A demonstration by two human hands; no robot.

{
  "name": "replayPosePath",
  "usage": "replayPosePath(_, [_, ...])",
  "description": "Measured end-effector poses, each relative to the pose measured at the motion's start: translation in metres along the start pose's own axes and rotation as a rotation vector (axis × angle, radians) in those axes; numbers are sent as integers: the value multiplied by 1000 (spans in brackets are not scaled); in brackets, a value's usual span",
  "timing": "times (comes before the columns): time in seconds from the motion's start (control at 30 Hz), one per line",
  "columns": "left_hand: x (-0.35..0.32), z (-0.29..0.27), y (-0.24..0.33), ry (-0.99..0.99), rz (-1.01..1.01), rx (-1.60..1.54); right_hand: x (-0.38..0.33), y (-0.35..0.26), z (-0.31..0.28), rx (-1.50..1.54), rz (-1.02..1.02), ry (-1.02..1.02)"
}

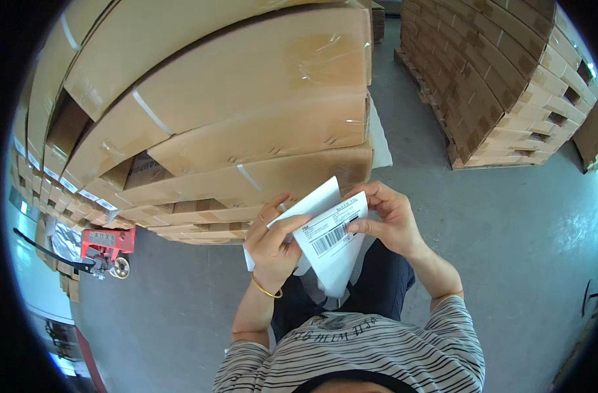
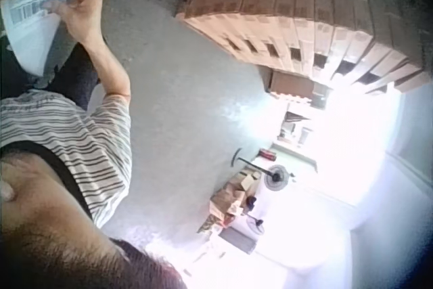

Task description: The person picks up a strip of adhesive barcode labels, folds it, and peels off individual labels to stick them onto stacked cardboard boxes.

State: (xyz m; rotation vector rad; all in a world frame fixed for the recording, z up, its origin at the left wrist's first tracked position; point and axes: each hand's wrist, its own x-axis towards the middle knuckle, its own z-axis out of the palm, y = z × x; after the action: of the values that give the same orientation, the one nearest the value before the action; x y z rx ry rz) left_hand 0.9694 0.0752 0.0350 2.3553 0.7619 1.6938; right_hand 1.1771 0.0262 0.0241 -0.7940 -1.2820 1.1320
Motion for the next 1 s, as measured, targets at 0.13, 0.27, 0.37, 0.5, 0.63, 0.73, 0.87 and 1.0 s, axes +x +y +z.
replayPosePath(0.13, [6, 11, -5, -47, -99, -50, 7, 9, -6, -24, -115, 17])
replayPosePath(0.27, [8, 13, -12, -140, -167, -130, 17, 4, -12, -113, -159, 31])
replayPosePath(0.37, [13, 11, -11, -174, -115, -63, 27, 2, -26, -302, -270, -15])
replayPosePath(0.5, [15, 7, -16, -224, 54, 49, 38, -13, -31, -398, -331, -81])
replayPosePath(0.63, [39, -3, -7, -312, 132, 79, 46, -33, -42, -452, -365, -170])
replayPosePath(0.73, [60, -11, -6, -399, 106, 32, 58, -69, -46, -606, -457, -202])
replayPosePath(0.87, [92, -33, 4, -430, 26, 156, 81, -130, -61, -398, -761, -96])
replayPosePath(1.0, [139, -62, 30, -491, 71, -23, 103, -192, -77, 495, -615, 123])
